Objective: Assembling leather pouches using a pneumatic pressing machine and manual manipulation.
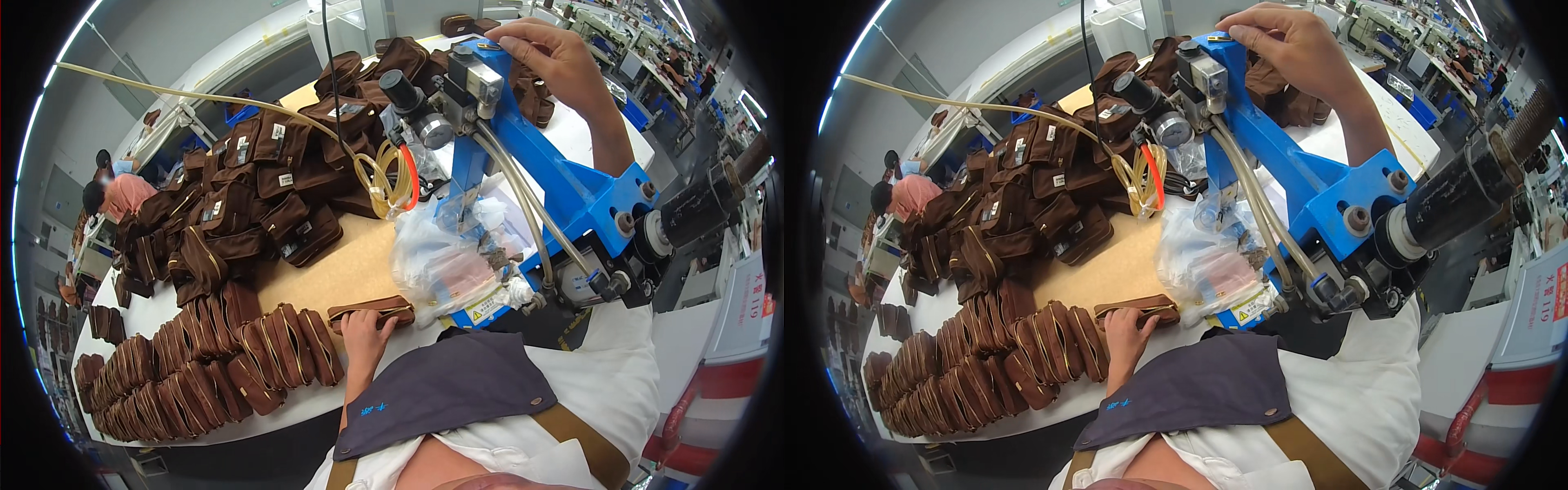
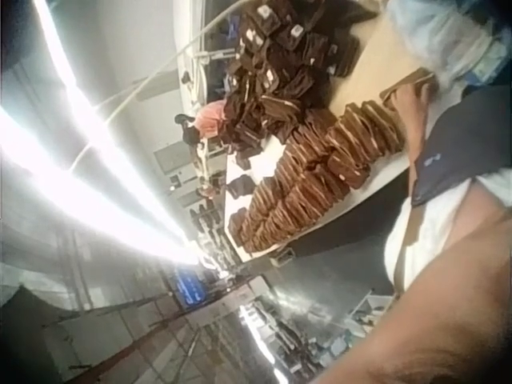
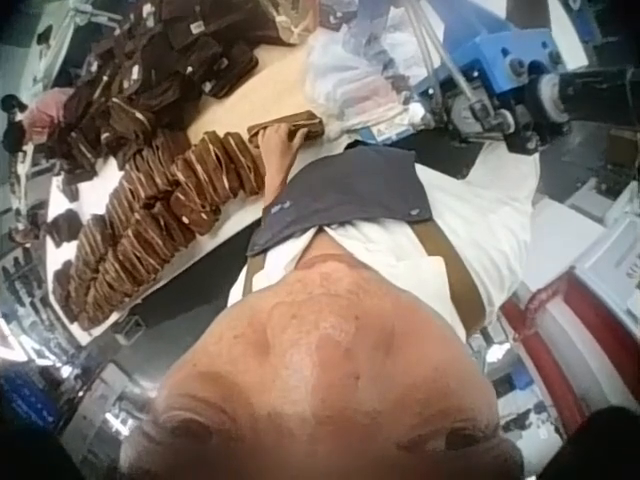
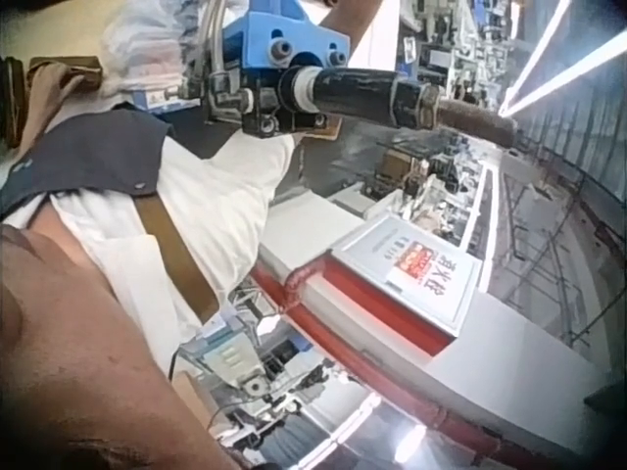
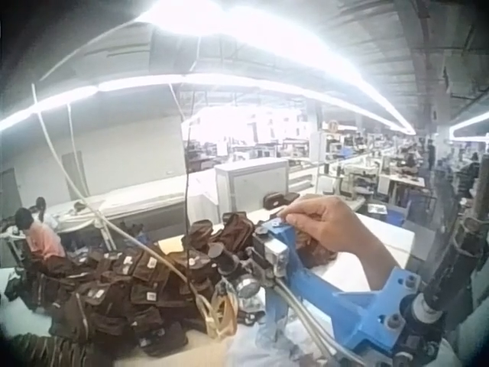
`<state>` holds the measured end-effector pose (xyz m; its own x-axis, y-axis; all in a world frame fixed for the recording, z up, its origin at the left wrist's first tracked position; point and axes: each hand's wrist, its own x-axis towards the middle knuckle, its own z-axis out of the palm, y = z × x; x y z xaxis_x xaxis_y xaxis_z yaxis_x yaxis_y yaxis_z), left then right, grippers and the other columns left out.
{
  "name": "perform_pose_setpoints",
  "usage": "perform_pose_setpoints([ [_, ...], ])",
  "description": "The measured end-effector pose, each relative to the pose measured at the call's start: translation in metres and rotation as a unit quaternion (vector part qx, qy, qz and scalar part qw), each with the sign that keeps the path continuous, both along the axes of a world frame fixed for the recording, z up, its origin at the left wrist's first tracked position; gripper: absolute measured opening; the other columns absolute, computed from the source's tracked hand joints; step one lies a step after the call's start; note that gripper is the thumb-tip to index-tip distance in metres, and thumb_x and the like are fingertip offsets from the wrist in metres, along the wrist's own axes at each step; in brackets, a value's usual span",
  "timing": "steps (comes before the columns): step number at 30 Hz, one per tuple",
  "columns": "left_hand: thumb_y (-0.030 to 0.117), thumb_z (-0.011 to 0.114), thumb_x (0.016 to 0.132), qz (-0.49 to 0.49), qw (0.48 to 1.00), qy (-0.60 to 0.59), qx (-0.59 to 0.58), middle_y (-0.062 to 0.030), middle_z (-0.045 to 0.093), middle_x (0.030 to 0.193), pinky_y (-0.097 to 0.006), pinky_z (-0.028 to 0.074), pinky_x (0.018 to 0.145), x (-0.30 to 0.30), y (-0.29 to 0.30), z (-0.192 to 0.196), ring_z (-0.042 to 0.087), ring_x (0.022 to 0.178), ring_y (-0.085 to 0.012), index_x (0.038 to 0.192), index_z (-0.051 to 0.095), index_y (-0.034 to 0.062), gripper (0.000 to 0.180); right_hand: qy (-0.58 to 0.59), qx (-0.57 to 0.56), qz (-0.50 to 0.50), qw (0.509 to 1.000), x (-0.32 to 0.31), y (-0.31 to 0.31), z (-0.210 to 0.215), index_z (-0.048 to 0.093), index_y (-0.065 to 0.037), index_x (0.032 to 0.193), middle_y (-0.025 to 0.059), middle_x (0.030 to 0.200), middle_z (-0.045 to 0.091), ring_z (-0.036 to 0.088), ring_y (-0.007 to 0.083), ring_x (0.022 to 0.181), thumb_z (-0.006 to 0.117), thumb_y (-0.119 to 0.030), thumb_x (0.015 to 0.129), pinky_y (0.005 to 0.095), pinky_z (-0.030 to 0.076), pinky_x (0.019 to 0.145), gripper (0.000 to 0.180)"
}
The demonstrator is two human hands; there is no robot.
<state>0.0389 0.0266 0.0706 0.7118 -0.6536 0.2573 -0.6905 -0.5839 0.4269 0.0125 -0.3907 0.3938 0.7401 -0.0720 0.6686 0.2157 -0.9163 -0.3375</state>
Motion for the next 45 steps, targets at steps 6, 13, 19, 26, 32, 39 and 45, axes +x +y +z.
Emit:
perform_pose_setpoints([
  [6,0.021,0.07,0.081,-0.005,0.999,0.018,-0.037,-0.0077,0.063,0.078,-0.041,0.04,0.084,-0.003,-0.008,0.0,0.059,0.08,-0.028,0.081,0.061,0.0075,0.016,0.023,-0.085,0.004,0.996,-0.002,-0.002,0.01,0.071,-0.008,0.112,0.0088,0.109,0.068,0.067,0.0193,0.1,0.058,-0.025,0.097,0.0273,0.053,0.084,0.026],
  [13,0.013,0.062,0.085,-0.018,0.998,0.045,-0.04,-0.0086,0.064,0.08,-0.041,0.04,0.084,-0.002,-0.013,-0.005,0.062,0.082,-0.0277,0.092,0.061,0.0093,0.008,0.117,0.104,-0.033,0.987,-0.001,0.043,0.039,0.071,0.002,0.095,0.0029,0.079,0.065,0.06,0.0087,0.068,0.066,-0.012,0.089,0.0243,0.049,0.059,0.015],
  [19,0.009,0.058,0.087,-0.042,0.996,0.057,-0.051,-0.0079,0.066,0.084,-0.041,0.041,0.084,-0.001,-0.022,0.0,0.062,0.084,-0.0271,0.096,0.062,0.0094,0.01,0.091,0.035,-0.055,0.994,-0.007,0.03,0.04,0.071,-0.001,0.094,0.0042,0.08,0.067,0.061,0.0101,0.071,0.068,-0.01,0.087,0.025,0.049,0.063,0.012],
  [26,0.001,0.056,0.078,-0.071,0.996,0.03,-0.041,-0.0055,0.066,0.084,-0.039,0.043,0.08,-0.01,-0.022,0.003,0.063,0.084,-0.0256,0.104,0.066,0.0109,0.029,0.018,0.188,0.252,0.949,-0.009,0.035,0.035,0.069,0.0,0.101,0.0047,0.079,0.068,0.061,0.0087,0.07,0.066,-0.007,0.087,0.0242,0.051,0.062,0.016],
  [32,0.009,0.062,0.08,-0.067,0.997,0.019,-0.024,-0.0057,0.066,0.085,-0.039,0.043,0.081,-0.012,-0.026,0.008,0.063,0.084,-0.0241,0.105,0.065,0.011,0.026,0.09,0.122,-0.022,0.988,-0.027,0.029,0.036,0.068,0.0,0.109,0.0041,0.08,0.067,0.06,0.0079,0.065,0.064,-0.005,0.089,0.0224,0.05,0.058,0.021],
  [39,0.022,0.069,0.081,-0.012,0.998,0.045,-0.047,-0.0077,0.067,0.084,-0.038,0.041,0.082,-0.024,-0.027,0.005,0.063,0.083,-0.0249,0.1,0.063,0.0108,0.023,0.149,0.131,-0.015,0.98,-0.018,0.041,0.037,0.068,0.0,0.11,0.0035,0.087,0.065,0.059,0.0094,0.071,0.065,-0.002,0.087,0.0228,0.05,0.061,0.024],
  [45,0.023,0.069,0.078,0.013,0.998,0.039,-0.041,-0.0029,0.067,0.079,-0.038,0.037,0.072,-0.035,-0.031,-0.002,0.062,0.078,-0.023,0.1,0.065,0.014,0.023,0.052,-0.03,0.07,0.996,-0.015,0.024,0.027,0.071,0.0,0.106,0.0059,0.095,0.066,0.061,0.0112,0.084,0.066,0.0,0.084,0.024,0.051,0.07,0.022],
])
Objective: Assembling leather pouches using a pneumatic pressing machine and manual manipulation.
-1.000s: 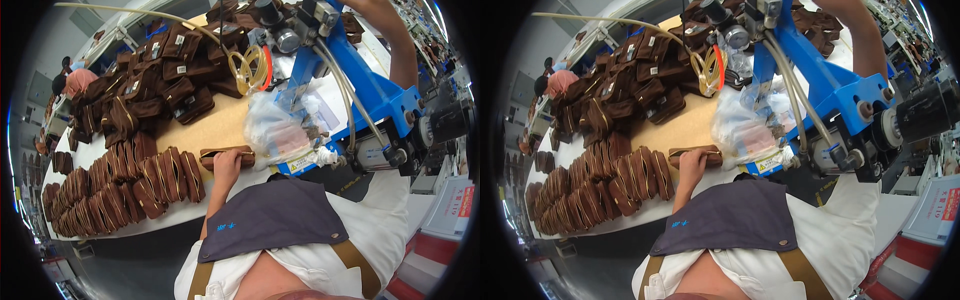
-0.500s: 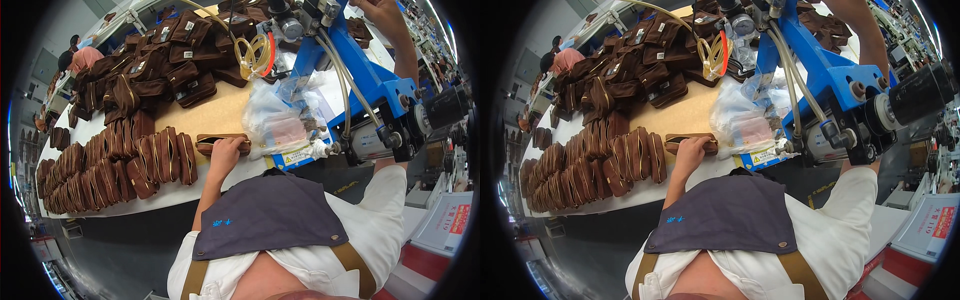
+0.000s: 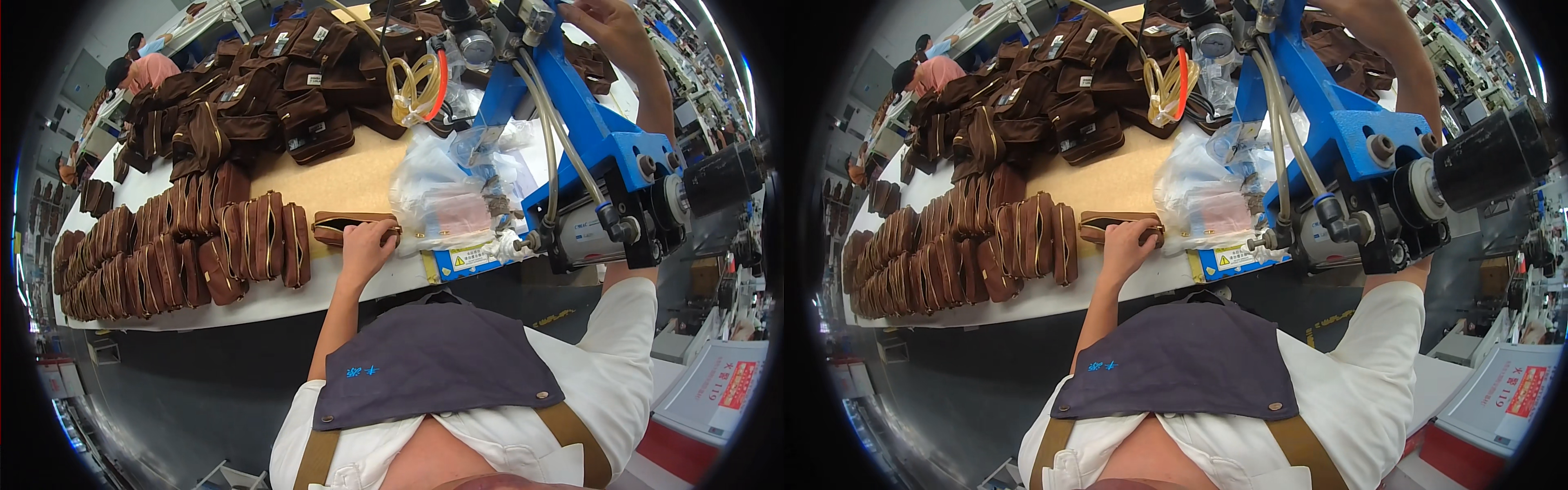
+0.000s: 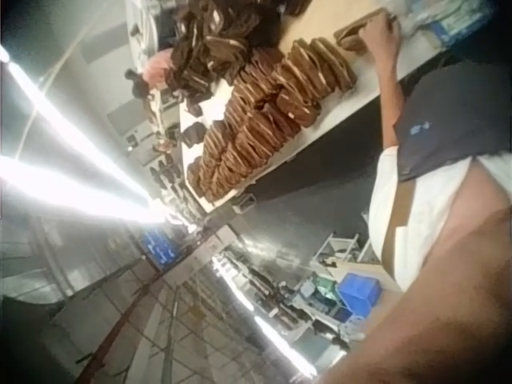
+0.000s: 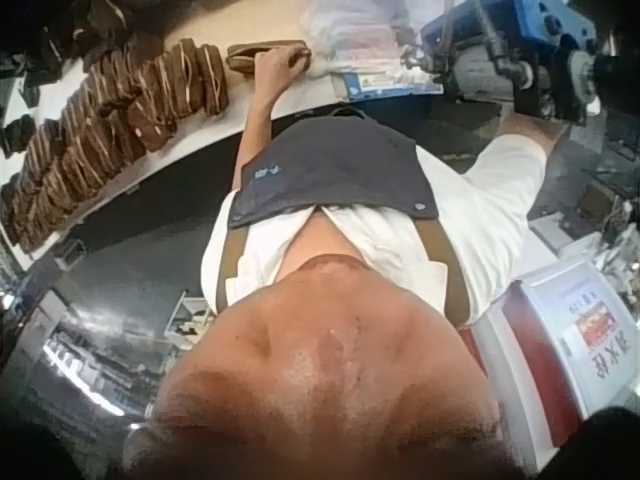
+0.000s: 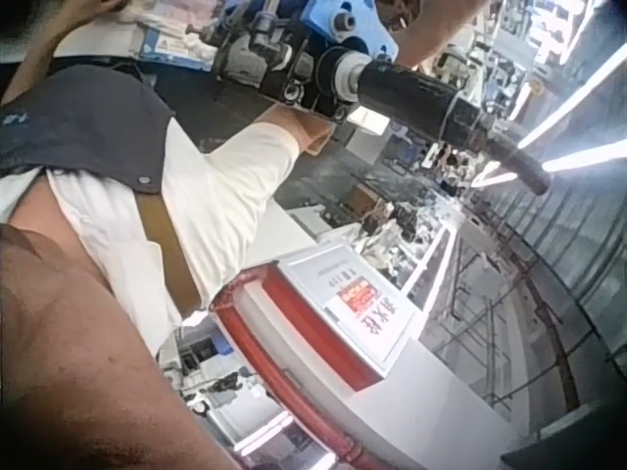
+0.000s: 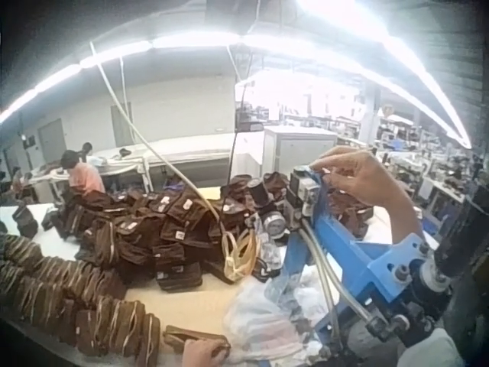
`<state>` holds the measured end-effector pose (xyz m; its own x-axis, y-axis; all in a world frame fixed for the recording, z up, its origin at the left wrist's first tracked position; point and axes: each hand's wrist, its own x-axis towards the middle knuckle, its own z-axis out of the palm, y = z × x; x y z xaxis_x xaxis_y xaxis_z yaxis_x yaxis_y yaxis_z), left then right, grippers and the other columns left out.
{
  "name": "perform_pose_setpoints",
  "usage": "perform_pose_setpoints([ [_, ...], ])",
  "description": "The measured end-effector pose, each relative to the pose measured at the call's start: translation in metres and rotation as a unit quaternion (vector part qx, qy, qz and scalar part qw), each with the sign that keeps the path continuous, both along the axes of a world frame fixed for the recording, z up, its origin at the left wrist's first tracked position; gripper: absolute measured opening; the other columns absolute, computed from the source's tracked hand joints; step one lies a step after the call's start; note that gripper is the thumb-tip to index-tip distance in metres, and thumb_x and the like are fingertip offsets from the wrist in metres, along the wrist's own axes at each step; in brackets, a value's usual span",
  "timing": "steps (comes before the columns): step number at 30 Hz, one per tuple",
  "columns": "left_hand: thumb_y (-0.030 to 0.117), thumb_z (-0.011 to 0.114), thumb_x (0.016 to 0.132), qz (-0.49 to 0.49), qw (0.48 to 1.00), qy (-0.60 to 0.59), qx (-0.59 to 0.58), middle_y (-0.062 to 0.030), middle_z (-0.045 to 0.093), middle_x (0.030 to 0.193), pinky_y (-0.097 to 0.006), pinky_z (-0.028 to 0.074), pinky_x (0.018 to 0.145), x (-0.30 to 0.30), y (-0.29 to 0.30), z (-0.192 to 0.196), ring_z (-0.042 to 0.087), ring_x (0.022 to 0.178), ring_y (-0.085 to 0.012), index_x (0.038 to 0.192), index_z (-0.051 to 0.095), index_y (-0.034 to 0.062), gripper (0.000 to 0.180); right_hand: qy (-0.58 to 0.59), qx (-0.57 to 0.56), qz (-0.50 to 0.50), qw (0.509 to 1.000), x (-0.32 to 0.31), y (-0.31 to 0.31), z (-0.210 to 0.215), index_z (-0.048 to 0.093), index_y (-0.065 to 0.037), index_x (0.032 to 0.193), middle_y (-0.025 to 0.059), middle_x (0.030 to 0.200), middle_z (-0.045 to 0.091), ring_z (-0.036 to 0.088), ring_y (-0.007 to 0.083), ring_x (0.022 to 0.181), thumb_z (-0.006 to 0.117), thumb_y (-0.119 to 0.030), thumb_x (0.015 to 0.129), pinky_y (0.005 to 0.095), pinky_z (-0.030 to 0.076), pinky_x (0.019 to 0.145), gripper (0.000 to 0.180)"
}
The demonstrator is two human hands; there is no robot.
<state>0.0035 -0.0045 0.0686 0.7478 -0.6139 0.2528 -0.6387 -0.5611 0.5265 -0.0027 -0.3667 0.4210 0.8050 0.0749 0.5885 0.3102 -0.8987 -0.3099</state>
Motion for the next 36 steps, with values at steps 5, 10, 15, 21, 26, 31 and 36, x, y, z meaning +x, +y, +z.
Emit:
perform_pose_setpoints([
  [5,0.023,0.069,0.075,0.009,1.0,-0.024,-0.006,-0.0014,0.068,0.076,-0.038,0.036,0.066,0.003,-0.004,-0.015,0.063,0.076,-0.0217,0.095,0.069,0.0161,0.021,-0.094,0.105,-0.092,0.986,-0.014,-0.028,-0.051,0.069,-0.005,0.113,0.0075,0.104,0.067,0.065,0.0144,0.095,0.063,-0.019,0.093,0.025,0.052,0.079,0.025],
  [10,0.024,0.072,0.077,-0.005,1.0,0.014,-0.017,-0.0014,0.068,0.076,-0.038,0.037,0.064,0.003,-0.002,-0.011,0.063,0.075,-0.0222,0.092,0.069,0.0159,0.018,-0.038,0.328,-0.252,0.909,-0.091,-0.071,-0.161,0.064,-0.004,0.118,0.0069,0.095,0.069,0.066,0.0125,0.088,0.066,-0.023,0.092,0.026,0.054,0.078,0.032],
  [15,0.022,0.069,0.078,-0.027,0.997,0.061,-0.04,-0.0012,0.069,0.077,-0.038,0.038,0.066,0.002,0.009,-0.017,0.063,0.076,-0.0218,0.092,0.068,0.0154,0.016,-0.09,0.376,-0.313,0.868,-0.221,0.002,-0.331,0.067,0.002,0.11,0.0108,0.095,0.071,0.068,0.014,0.084,0.065,-0.015,0.092,0.028,0.056,0.079,0.025],
  [21,0.022,0.067,0.08,-0.069,0.997,0.036,0.029,-0.0012,0.069,0.078,-0.037,0.04,0.07,-0.006,0.014,-0.013,0.064,0.078,-0.0209,0.095,0.068,0.015,0.017,0.373,0.574,-0.195,0.702,-0.211,0.156,-0.368,0.067,0.004,0.108,0.011,0.091,0.071,0.066,0.0127,0.078,0.06,-0.013,0.091,0.0247,0.053,0.072,0.025],
  [26,0.016,0.067,0.077,-0.073,0.997,0.01,-0.005,-0.002,0.066,0.073,-0.038,0.038,0.068,-0.011,0.012,-0.024,0.063,0.074,-0.0221,0.092,0.066,0.0151,0.014,0.329,0.381,-0.116,0.856,-0.134,0.216,-0.387,0.072,-0.004,0.101,0.0106,0.086,0.071,0.067,0.0141,0.076,0.065,-0.016,0.088,0.0255,0.05,0.07,0.019],
  [31,0.014,0.067,0.077,-0.058,0.998,0.029,-0.008,-0.0019,0.066,0.073,-0.038,0.037,0.067,-0.011,0.011,-0.025,0.063,0.074,-0.0229,0.09,0.065,0.0151,0.014,0.263,0.41,-0.148,0.861,-0.092,0.231,-0.396,0.07,-0.002,0.098,0.0106,0.08,0.071,0.068,0.0177,0.07,0.071,-0.015,0.082,0.0283,0.052,0.066,0.02],
  [36,0.01,0.063,0.076,-0.06,0.997,0.027,-0.033,-0.0023,0.067,0.075,-0.039,0.037,0.066,-0.012,0.015,-0.025,0.061,0.071,-0.0237,0.087,0.063,0.0132,0.011,0.265,0.392,-0.15,0.868,-0.084,0.239,-0.398,0.067,-0.001,0.097,0.0108,0.08,0.071,0.068,0.0175,0.07,0.07,-0.011,0.082,0.0278,0.052,0.065,0.018],
])
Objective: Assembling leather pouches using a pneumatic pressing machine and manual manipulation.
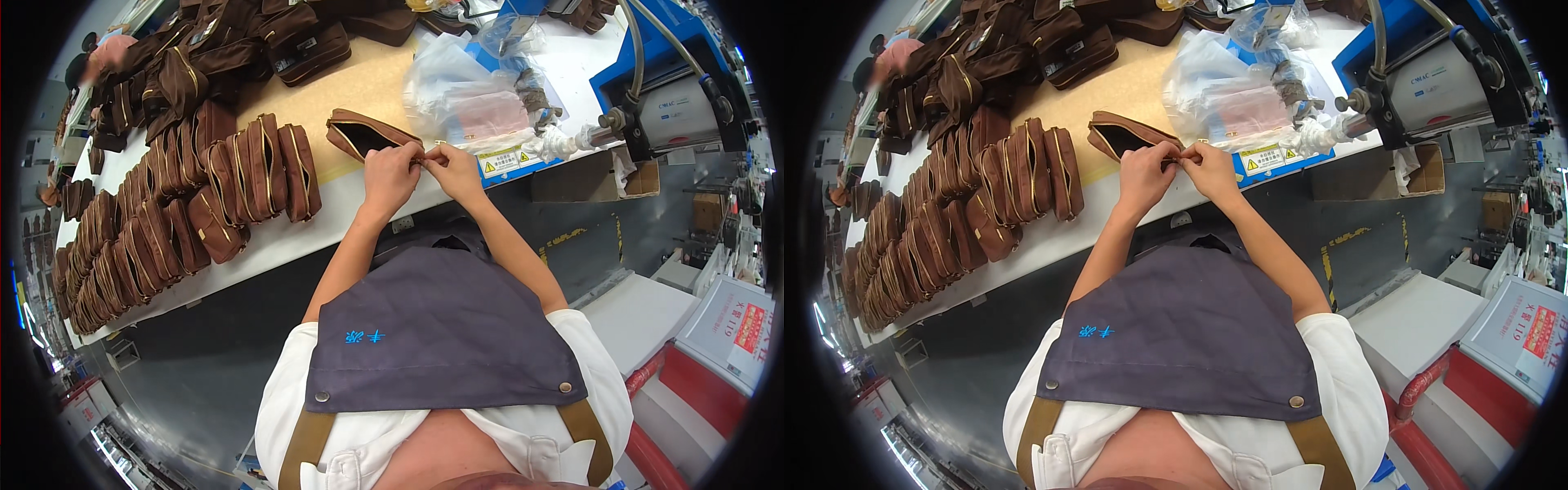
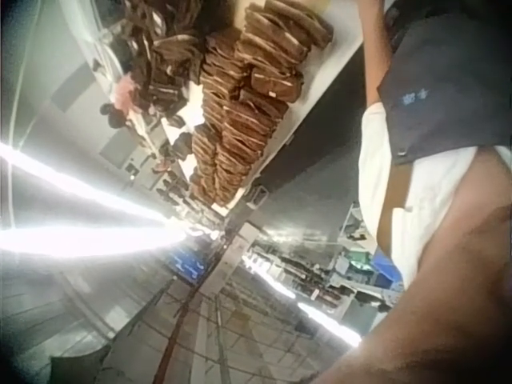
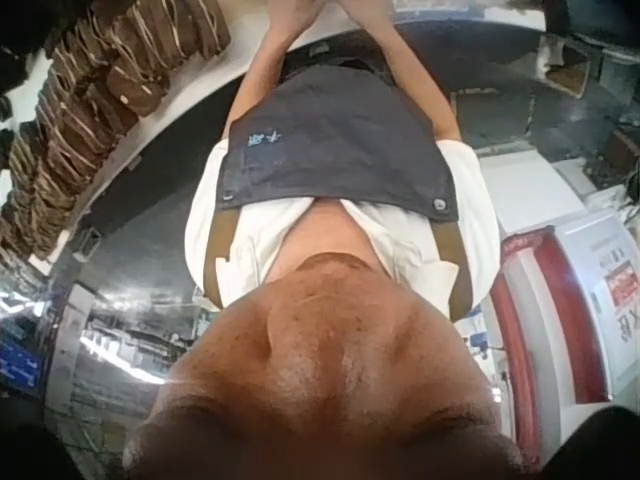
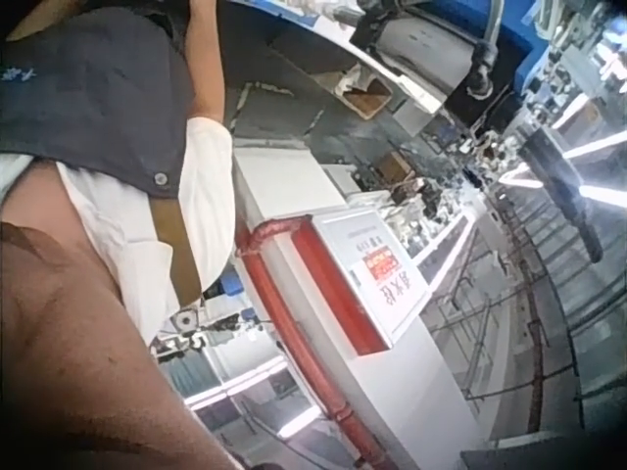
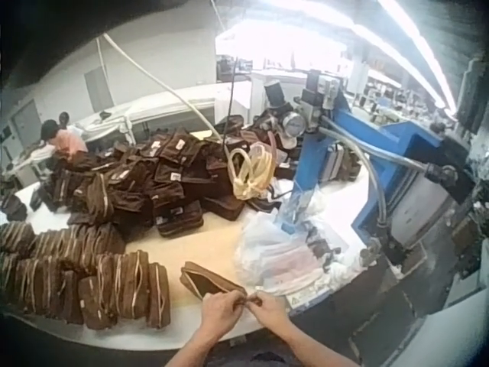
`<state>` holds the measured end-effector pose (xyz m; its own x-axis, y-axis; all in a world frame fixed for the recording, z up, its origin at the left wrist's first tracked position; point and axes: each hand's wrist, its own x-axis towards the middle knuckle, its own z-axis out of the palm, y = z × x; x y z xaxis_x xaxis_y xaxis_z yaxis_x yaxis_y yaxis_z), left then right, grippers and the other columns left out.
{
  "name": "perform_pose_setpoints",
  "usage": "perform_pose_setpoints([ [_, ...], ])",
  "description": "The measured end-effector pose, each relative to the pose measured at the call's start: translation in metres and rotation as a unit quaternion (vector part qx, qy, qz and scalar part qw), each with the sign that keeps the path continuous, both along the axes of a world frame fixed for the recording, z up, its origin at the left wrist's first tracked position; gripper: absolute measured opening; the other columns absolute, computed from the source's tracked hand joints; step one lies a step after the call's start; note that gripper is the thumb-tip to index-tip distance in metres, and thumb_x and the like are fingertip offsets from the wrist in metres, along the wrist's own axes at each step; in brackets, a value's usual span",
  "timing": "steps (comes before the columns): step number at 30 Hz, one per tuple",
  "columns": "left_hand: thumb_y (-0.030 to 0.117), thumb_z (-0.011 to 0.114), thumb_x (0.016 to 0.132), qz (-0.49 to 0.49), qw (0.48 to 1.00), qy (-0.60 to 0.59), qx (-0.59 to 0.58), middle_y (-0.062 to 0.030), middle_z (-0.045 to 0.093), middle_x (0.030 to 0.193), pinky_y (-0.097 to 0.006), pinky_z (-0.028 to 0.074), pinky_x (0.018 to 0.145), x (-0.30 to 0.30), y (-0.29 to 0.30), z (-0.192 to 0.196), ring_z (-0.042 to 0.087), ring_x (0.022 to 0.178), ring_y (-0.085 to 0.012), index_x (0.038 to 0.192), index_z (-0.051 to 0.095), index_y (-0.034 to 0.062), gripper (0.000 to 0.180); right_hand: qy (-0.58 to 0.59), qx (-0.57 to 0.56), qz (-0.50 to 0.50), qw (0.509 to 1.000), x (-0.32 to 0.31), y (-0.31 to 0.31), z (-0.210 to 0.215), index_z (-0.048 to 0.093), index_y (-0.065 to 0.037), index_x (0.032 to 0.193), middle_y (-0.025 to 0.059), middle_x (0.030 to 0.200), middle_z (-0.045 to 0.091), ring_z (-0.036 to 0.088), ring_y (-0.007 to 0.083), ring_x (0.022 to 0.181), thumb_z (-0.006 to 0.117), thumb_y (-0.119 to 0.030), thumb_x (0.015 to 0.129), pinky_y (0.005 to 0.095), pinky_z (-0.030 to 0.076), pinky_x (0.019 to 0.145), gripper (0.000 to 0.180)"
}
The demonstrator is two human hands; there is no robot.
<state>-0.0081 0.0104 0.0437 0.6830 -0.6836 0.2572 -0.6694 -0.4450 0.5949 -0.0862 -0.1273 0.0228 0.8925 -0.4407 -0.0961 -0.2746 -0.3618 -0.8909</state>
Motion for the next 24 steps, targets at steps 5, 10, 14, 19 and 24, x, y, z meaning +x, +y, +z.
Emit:
perform_pose_setpoints([
  [5,0.013,0.066,0.078,-0.046,0.997,-0.067,0.011,-0.0027,0.067,0.075,-0.038,0.038,0.067,0.004,0.003,0.007,0.062,0.072,-0.0227,0.089,0.065,0.0137,0.011,-0.03,0.157,-0.001,0.987,0.001,-0.002,-0.004,0.058,0.0,0.107,0.0073,0.074,0.067,0.066,0.0129,0.068,0.069,-0.006,0.083,0.0262,0.051,0.063,0.027],
  [10,0.015,0.066,0.08,-0.131,0.986,-0.096,0.027,-0.0042,0.068,0.078,-0.038,0.041,0.068,0.009,0.008,0.048,0.063,0.075,-0.0232,0.086,0.066,0.0108,0.007,-0.091,0.215,0.068,0.97,-0.017,-0.012,0.028,0.053,-0.001,0.112,0.0051,0.085,0.064,0.06,0.0085,0.077,0.07,-0.008,0.085,0.0238,0.049,0.07,0.033],
  [14,0.015,0.065,0.082,-0.219,0.971,0.023,-0.091,-0.0081,0.066,0.075,-0.039,0.047,0.064,-0.005,-0.005,0.107,0.064,0.071,-0.0284,0.083,0.064,0.0082,0.007,-0.141,0.104,0.103,0.979,-0.048,-0.035,0.102,0.052,-0.004,0.127,0.0039,0.118,0.056,0.055,0.0067,0.08,0.078,-0.014,0.078,0.022,0.047,0.073,0.056],
  [19,0.019,0.068,0.084,-0.434,0.862,0.24,-0.108,-0.01,0.067,0.077,-0.035,0.051,0.066,-0.017,-0.048,0.131,0.066,0.07,-0.0258,0.089,0.066,0.0068,0.013,-0.05,0.127,0.23,0.963,-0.089,-0.069,0.165,0.052,-0.005,0.131,0.0059,0.128,0.055,0.054,0.0073,0.084,0.087,-0.028,0.066,0.0254,0.046,0.075,0.077],
  [24,0.019,0.07,0.084,-0.469,0.81,0.345,-0.073,-0.0067,0.069,0.079,-0.03,0.05,0.066,-0.034,-0.1,0.115,0.063,0.069,-0.0151,0.087,0.069,0.0066,0.013,0.164,0.151,0.202,0.954,-0.124,-0.111,0.16,0.063,-0.003,0.109,0.0033,0.098,0.063,0.053,0.0098,0.081,0.085,-0.025,0.069,0.0252,0.043,0.071,0.051],
])
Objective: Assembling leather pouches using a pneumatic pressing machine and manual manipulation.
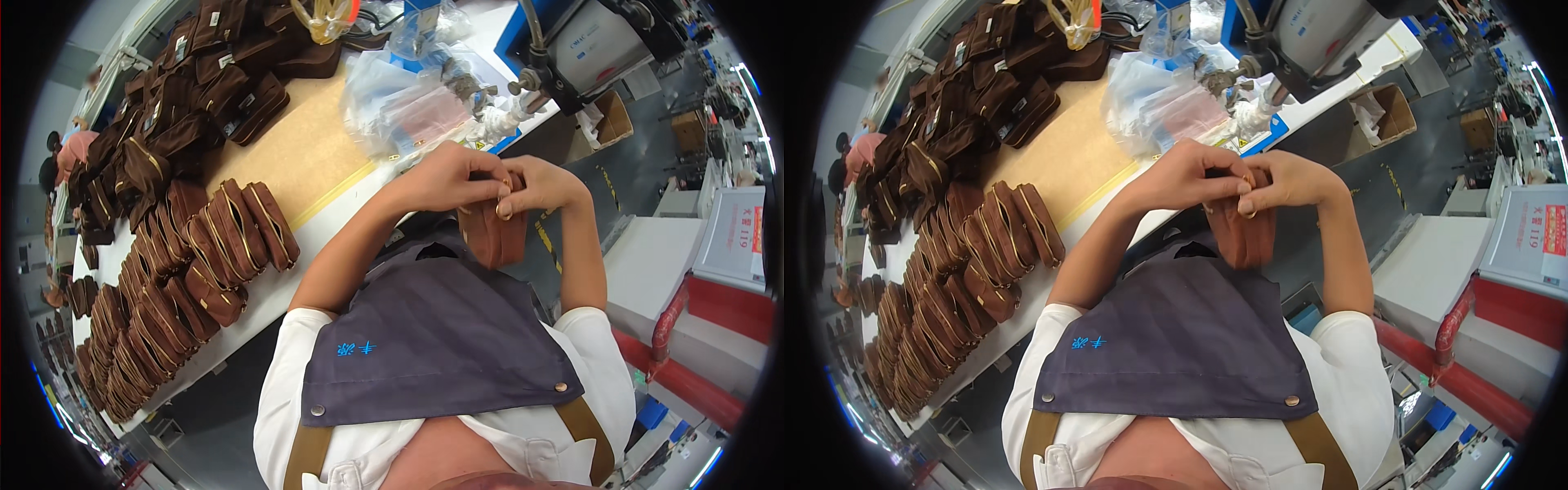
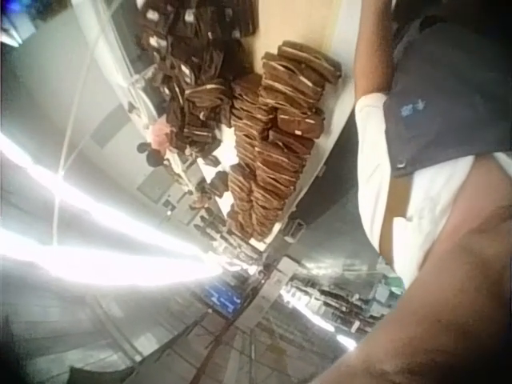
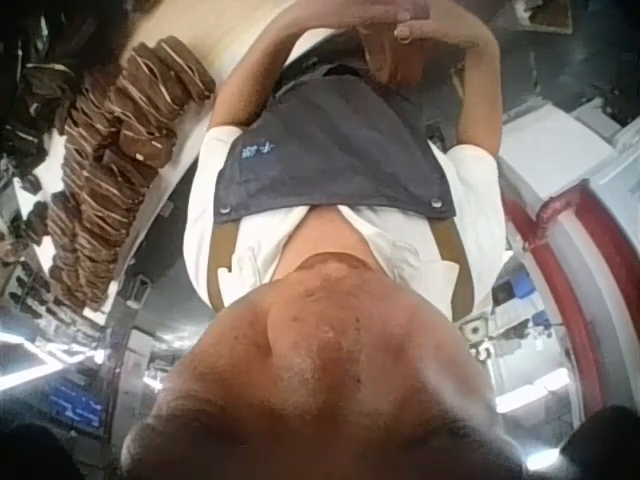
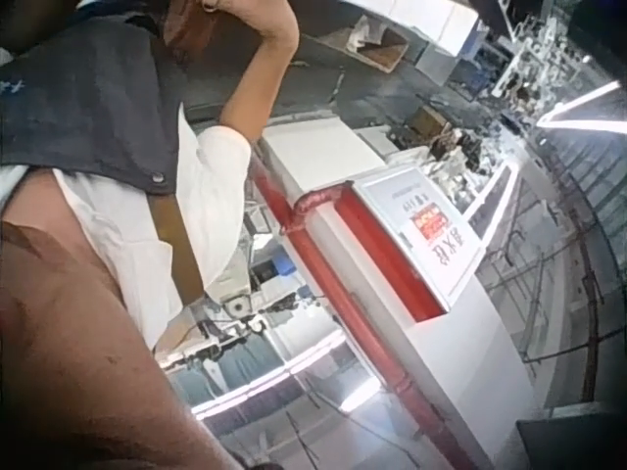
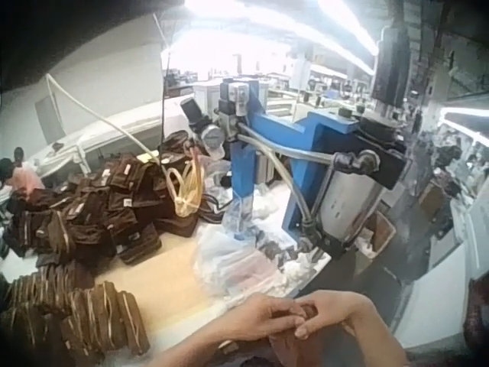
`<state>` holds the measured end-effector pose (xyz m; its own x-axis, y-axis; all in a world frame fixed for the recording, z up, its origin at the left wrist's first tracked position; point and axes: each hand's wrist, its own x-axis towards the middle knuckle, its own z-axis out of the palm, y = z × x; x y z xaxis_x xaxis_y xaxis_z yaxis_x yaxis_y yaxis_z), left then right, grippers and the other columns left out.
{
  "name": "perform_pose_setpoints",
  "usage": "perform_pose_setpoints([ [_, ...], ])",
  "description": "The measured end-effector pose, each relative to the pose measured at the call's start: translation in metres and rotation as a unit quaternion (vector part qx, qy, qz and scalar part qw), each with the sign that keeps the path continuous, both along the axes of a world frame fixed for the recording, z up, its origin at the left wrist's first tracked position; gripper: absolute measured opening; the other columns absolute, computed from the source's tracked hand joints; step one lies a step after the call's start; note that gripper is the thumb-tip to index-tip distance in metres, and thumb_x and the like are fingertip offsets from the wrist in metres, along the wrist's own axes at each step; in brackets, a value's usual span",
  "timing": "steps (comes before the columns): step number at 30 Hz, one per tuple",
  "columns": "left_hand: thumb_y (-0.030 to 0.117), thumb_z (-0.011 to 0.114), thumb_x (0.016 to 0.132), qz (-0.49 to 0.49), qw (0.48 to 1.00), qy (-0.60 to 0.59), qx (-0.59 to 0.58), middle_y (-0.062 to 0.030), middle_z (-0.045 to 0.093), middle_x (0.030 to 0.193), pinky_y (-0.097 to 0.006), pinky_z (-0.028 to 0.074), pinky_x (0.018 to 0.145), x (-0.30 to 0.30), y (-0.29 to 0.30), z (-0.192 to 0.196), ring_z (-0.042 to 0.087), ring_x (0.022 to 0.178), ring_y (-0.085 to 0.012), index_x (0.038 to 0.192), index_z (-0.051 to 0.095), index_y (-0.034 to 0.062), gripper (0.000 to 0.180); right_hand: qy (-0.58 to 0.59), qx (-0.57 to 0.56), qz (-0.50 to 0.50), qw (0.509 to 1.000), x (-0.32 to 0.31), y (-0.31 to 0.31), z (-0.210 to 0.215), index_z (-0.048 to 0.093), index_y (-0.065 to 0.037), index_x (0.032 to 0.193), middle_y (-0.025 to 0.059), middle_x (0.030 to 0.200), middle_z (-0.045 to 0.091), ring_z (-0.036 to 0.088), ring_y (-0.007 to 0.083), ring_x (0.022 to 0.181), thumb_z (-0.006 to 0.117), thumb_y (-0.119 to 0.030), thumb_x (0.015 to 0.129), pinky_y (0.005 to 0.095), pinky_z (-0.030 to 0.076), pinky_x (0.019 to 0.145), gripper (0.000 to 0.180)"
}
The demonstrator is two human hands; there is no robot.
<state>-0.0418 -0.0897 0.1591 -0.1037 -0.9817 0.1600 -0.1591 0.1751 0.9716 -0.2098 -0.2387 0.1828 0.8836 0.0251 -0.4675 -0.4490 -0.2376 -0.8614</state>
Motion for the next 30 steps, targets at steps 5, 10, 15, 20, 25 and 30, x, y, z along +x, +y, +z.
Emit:
perform_pose_setpoints([
  [5,0.017,0.074,0.081,0.121,0.993,0.011,-0.011,-0.0076,0.062,0.078,-0.028,0.052,0.06,0.0,-0.033,-0.02,0.066,0.07,-0.0154,0.08,0.066,0.0026,0.016,-0.067,-0.027,-0.153,0.986,-0.008,-0.016,-0.01,0.059,-0.007,0.087,-0.0031,0.079,0.055,0.049,0.0077,0.075,0.084,-0.019,0.07,0.0238,0.04,0.068,0.032],
  [10,0.019,0.07,0.088,0.091,0.979,0.16,0.092,-0.0072,0.065,0.077,-0.027,0.053,0.051,0.007,-0.062,-0.028,0.065,0.06,-0.0141,0.087,0.06,0.0,0.021,-0.113,-0.064,-0.247,0.96,-0.004,-0.037,-0.014,0.061,-0.003,0.102,-0.0006,0.086,0.06,0.054,0.009,0.083,0.082,-0.018,0.071,0.0241,0.044,0.076,0.041],
  [15,0.018,0.066,0.09,0.111,0.96,0.228,0.122,-0.0054,0.066,0.079,-0.026,0.051,0.058,0.015,-0.088,-0.037,0.063,0.066,-0.0114,0.086,0.06,0.0031,0.017,-0.126,0.006,-0.274,0.953,0.004,-0.059,-0.031,0.061,-0.001,0.114,0.0044,0.099,0.064,0.059,0.012,0.093,0.08,-0.021,0.074,0.0268,0.047,0.086,0.049],
  [20,0.02,0.068,0.086,0.161,0.961,0.198,0.108,-0.0026,0.063,0.076,-0.025,0.047,0.056,0.015,-0.105,-0.041,0.058,0.064,-0.0094,0.084,0.065,0.0025,0.018,-0.137,0.068,-0.286,0.946,0.003,-0.069,-0.049,0.061,0.001,0.115,0.0055,0.105,0.065,0.059,0.0123,0.096,0.076,-0.022,0.079,0.0265,0.046,0.089,0.045],
  [25,0.019,0.066,0.087,0.142,0.958,0.211,0.135,-0.003,0.064,0.078,-0.025,0.046,0.063,0.018,-0.104,-0.041,0.057,0.07,-0.0098,0.085,0.066,0.0017,0.017,-0.13,0.124,-0.285,0.942,0.002,-0.064,-0.052,0.055,0.002,0.123,0.0073,0.113,0.062,0.058,0.0133,0.102,0.075,-0.021,0.08,0.0277,0.045,0.094,0.052],
  [30,0.017,0.064,0.087,0.143,0.962,0.202,0.115,-0.0012,0.063,0.078,-0.024,0.045,0.063,0.019,-0.104,-0.045,0.056,0.07,-0.0081,0.084,0.064,0.0035,0.014,-0.122,0.175,-0.287,0.934,0.003,-0.064,-0.054,0.049,0.004,0.127,0.01,0.119,0.059,0.059,0.0178,0.107,0.075,-0.015,0.079,0.0316,0.047,0.098,0.057],
])
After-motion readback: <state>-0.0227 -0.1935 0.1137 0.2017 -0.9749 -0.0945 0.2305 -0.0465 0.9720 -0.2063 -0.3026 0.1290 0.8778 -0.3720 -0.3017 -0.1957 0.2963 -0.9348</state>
